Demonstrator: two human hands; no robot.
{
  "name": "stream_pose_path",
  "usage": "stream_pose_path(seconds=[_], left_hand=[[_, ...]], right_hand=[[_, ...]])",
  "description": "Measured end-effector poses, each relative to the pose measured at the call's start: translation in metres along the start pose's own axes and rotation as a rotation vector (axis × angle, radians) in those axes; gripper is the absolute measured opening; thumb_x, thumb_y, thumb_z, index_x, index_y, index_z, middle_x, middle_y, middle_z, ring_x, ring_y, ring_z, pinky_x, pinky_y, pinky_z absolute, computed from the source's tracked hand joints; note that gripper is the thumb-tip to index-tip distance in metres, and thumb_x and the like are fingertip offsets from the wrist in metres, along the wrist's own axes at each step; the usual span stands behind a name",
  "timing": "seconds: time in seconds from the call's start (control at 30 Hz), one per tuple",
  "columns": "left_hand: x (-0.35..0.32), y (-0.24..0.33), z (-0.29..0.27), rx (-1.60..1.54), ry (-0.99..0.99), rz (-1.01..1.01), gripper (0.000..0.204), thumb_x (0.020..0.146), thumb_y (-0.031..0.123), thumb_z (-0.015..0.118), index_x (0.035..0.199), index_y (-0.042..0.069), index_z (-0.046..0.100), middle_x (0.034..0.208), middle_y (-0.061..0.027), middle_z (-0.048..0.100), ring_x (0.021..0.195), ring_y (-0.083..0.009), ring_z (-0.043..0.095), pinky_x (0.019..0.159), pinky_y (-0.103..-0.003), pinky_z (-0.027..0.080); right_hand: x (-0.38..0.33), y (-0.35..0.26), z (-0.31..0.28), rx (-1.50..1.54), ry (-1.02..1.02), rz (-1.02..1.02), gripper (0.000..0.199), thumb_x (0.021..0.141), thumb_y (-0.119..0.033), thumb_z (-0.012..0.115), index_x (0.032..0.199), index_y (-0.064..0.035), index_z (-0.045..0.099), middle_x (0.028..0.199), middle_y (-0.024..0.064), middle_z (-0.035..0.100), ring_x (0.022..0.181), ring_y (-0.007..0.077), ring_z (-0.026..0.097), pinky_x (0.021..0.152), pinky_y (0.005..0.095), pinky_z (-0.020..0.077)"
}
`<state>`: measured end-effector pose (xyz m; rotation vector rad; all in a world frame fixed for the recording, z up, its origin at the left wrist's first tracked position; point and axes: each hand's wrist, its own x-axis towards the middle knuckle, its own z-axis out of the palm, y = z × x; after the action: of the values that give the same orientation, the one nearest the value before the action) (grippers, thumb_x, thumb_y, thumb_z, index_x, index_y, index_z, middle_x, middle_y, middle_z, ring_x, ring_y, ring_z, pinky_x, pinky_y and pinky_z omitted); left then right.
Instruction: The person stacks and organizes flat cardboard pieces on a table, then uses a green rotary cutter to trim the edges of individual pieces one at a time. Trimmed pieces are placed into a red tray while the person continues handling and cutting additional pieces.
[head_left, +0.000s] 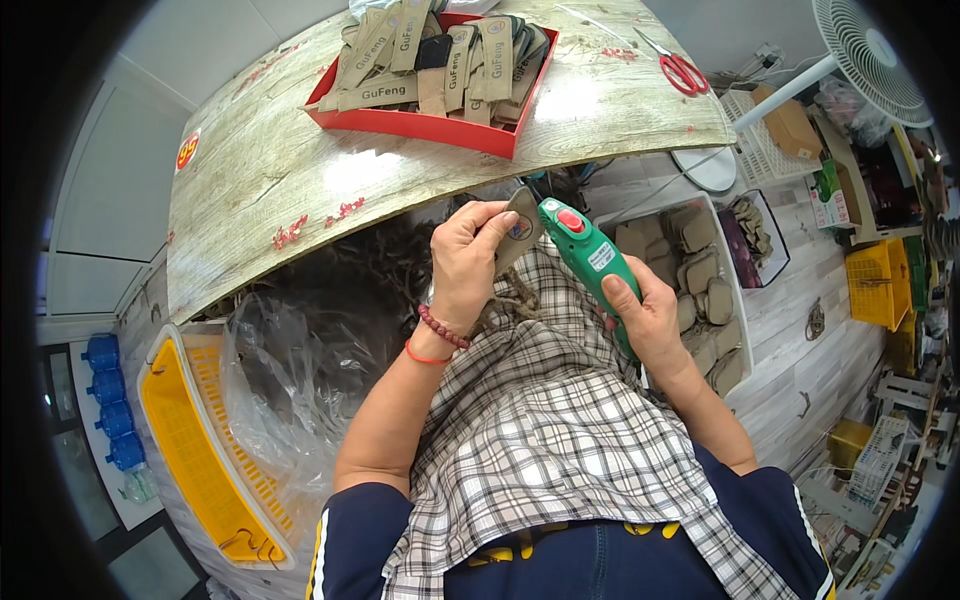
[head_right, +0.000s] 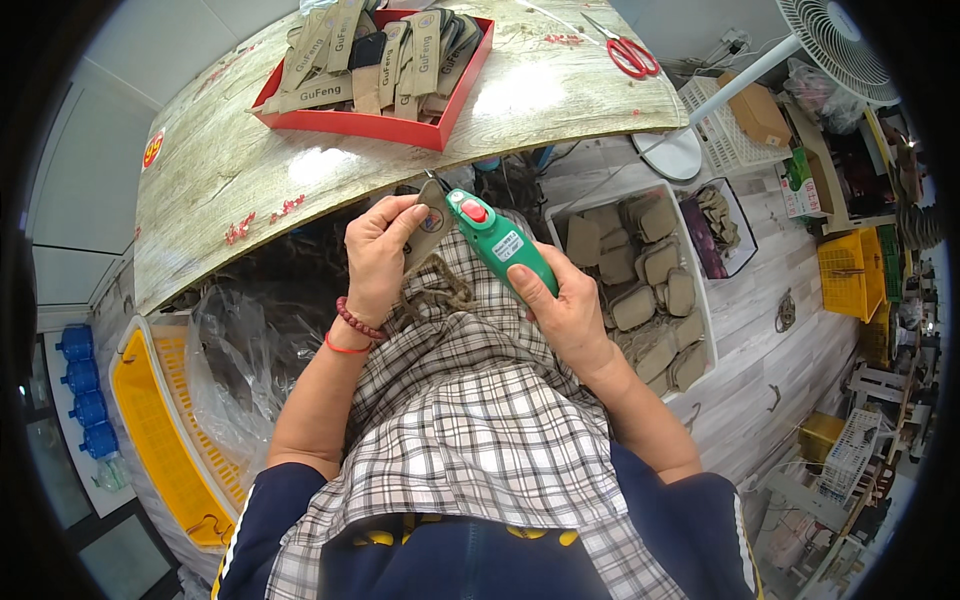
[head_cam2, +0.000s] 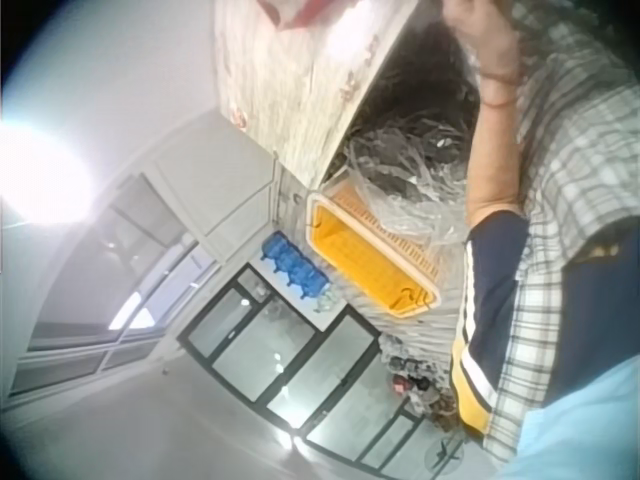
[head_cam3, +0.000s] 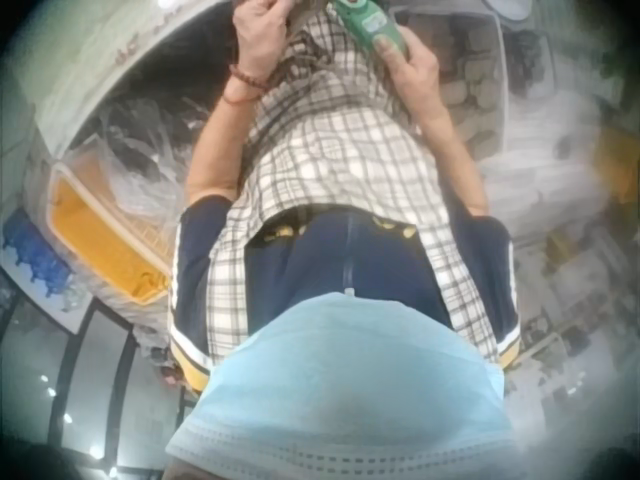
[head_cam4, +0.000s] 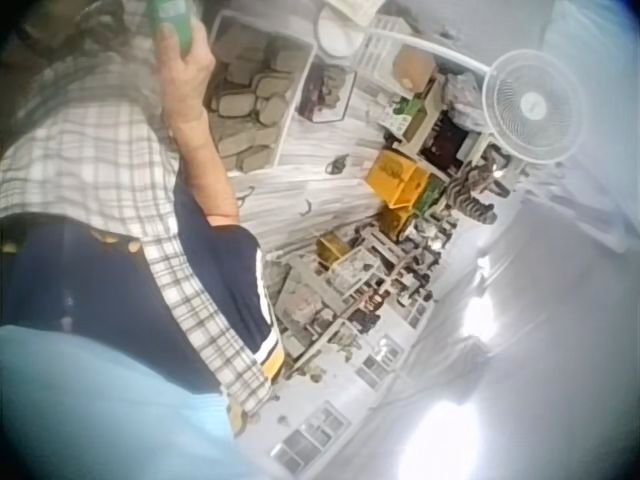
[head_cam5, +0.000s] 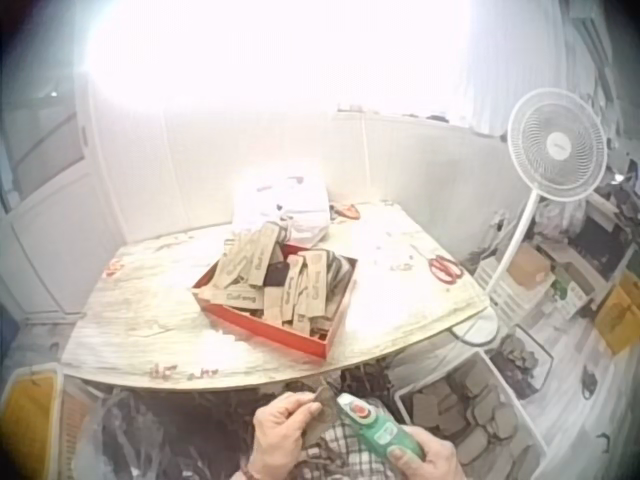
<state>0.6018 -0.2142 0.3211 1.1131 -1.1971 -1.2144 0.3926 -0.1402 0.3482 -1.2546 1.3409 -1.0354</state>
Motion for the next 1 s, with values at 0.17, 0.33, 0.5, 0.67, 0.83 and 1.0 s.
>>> stream_pose_path(seconds=[0.17, 0.33, 0.5, 0.67, 0.83, 1.0], left_hand=[[0.006, 0.011, -0.014, 0.135, -0.11, 0.045, 0.014, 0.089, 0.006, 0.063, 0.097, -0.004, 0.069, 0.082, 0.0016, 0.064, 0.075, -0.0047, 0.056, 0.07, -0.02, 0.045], [0.017, 0.018, -0.035, 0.259, -0.234, 0.047, 0.013, 0.088, 0.006, 0.064, 0.096, -0.004, 0.069, 0.082, -0.0004, 0.062, 0.076, -0.0064, 0.055, 0.071, -0.021, 0.044], [0.021, 0.034, -0.043, 0.373, -0.311, 0.039, 0.013, 0.087, 0.005, 0.064, 0.095, -0.004, 0.068, 0.081, -0.0025, 0.062, 0.077, -0.0082, 0.056, 0.071, -0.022, 0.044], [0.041, 0.026, -0.098, 0.407, -0.121, -0.028, 0.016, 0.089, 0.009, 0.061, 0.096, -0.004, 0.068, 0.082, -0.0052, 0.067, 0.076, -0.0107, 0.06, 0.073, -0.024, 0.047], [0.077, -0.005, -0.218, 1.036, 0.26, -0.157, 0.021, 0.081, 0.016, 0.065, 0.098, 0.004, 0.069, 0.084, -0.0105, 0.069, 0.081, -0.0207, 0.065, 0.074, -0.033, 0.049], [0.143, 0.028, -0.173, 1.26, 0.548, 0.563, 0.007, 0.078, 0.018, 0.069, 0.082, 0.013, 0.067, 0.085, -0.005, 0.059, 0.09, -0.0265, 0.054, 0.082, -0.042, 0.038]], right_hand=[[0.0, 0.002, -0.002, -0.001, -0.01, -0.009, 0.046, 0.092, -0.039, 0.062, 0.114, 0.0007, 0.06, 0.073, -0.0002, 0.056, 0.056, 0.0047, 0.05, 0.051, 0.021, 0.0415], [0.001, 0.002, -0.004, -0.024, -0.046, -0.013, 0.045, 0.092, -0.038, 0.063, 0.114, 0.0007, 0.06, 0.07, -0.0005, 0.056, 0.056, 0.0049, 0.05, 0.051, 0.0218, 0.0413], [0.002, 0.002, -0.003, -0.043, -0.058, -0.035, 0.043, 0.092, -0.037, 0.063, 0.114, 0.0001, 0.06, 0.069, -0.0006, 0.055, 0.056, 0.005, 0.05, 0.051, 0.0222, 0.0412], [0.006, 0.006, -0.003, -0.043, 0.018, 0.026, 0.039, 0.092, -0.033, 0.063, 0.113, -0.0006, 0.061, 0.069, 0.0, 0.056, 0.055, 0.0054, 0.05, 0.05, 0.0228, 0.0413], [0.008, 0.017, -0.005, -0.085, 0.037, 0.02, 0.035, 0.092, -0.029, 0.063, 0.111, 0.0, 0.061, 0.068, 0.0005, 0.055, 0.053, 0.0065, 0.051, 0.048, 0.024, 0.0411], [0.008, 0.016, -0.006, -0.113, 0.034, 0.067, 0.038, 0.092, -0.033, 0.063, 0.11, 0.0001, 0.061, 0.067, 0.0005, 0.055, 0.053, 0.0067, 0.051, 0.048, 0.0245, 0.041]])
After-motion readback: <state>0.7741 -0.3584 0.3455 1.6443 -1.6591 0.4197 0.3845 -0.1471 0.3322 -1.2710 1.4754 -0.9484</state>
